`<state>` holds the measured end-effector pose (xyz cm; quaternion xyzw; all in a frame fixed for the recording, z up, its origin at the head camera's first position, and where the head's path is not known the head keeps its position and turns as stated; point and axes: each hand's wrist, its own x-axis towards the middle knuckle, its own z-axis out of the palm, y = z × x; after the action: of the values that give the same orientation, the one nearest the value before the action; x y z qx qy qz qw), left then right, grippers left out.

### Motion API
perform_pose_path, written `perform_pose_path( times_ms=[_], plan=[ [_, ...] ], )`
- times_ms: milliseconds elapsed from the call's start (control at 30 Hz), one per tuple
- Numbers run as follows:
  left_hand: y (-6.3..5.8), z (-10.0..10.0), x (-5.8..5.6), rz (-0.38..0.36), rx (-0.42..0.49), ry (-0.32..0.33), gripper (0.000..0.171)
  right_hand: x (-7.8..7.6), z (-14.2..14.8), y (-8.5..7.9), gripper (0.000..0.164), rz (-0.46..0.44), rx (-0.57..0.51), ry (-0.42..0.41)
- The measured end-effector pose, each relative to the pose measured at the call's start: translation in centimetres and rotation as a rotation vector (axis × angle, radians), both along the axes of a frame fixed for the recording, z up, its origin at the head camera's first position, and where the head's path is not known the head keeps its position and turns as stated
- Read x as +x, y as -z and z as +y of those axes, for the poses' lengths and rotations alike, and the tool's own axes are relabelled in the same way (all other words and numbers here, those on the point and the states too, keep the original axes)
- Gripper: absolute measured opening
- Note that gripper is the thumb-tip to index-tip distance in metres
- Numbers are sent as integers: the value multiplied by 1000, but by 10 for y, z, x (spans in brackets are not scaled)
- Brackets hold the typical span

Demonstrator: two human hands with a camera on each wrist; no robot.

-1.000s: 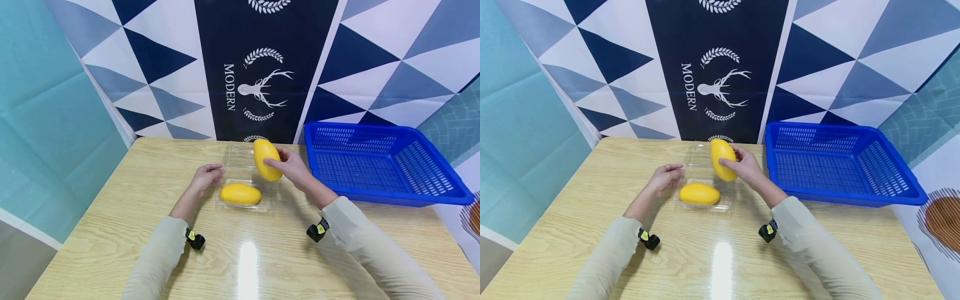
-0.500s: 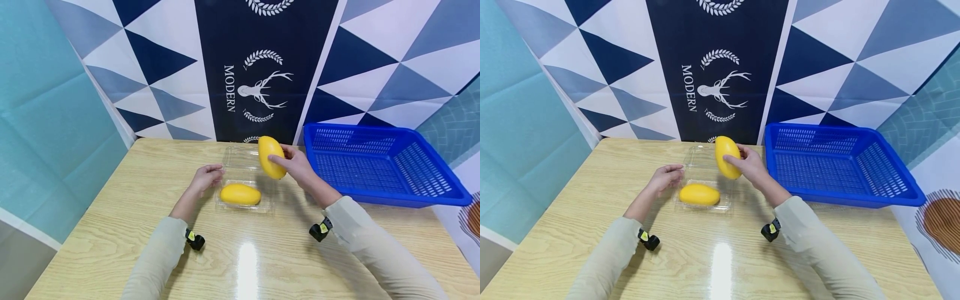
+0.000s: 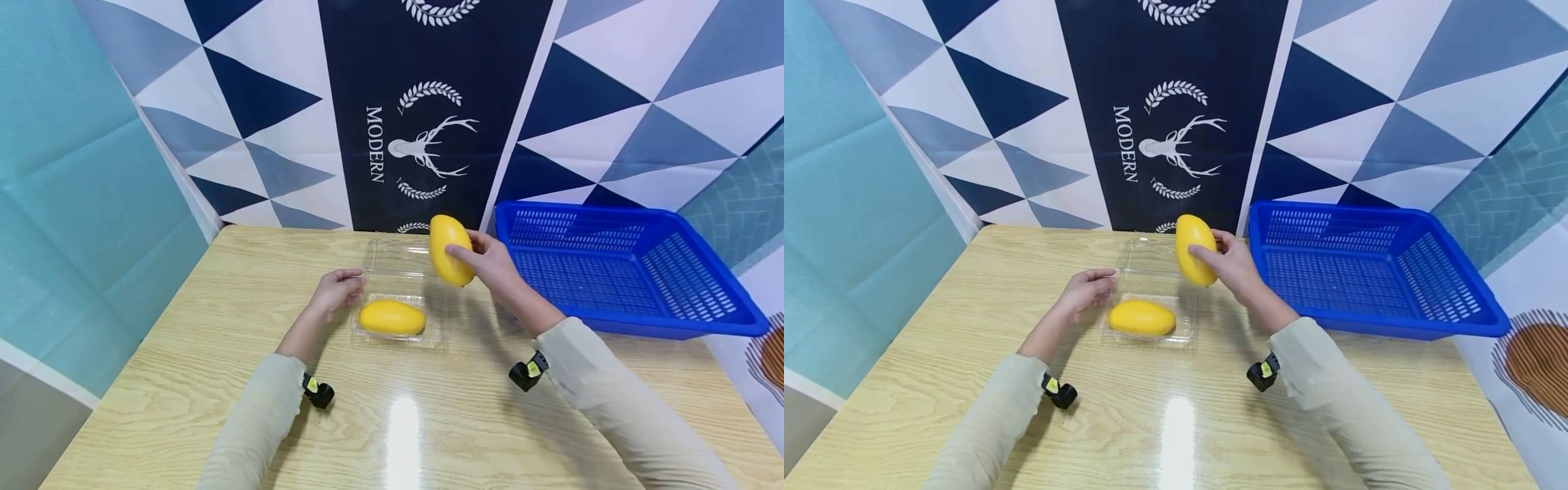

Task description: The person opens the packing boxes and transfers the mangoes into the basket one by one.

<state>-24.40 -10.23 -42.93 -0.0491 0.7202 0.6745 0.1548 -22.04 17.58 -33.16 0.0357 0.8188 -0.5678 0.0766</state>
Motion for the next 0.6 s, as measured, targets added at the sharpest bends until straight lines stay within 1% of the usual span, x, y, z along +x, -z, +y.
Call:
perform_pose_path(
  times_ms=[267,600],
  plan=[
    [0,0,0,-5,1,-2,42,1,8,-3,68,7,6,-4],
    [-1,0,1,-2,3,-2,42,-1,17,-6,70,23,13,26]
  ],
)
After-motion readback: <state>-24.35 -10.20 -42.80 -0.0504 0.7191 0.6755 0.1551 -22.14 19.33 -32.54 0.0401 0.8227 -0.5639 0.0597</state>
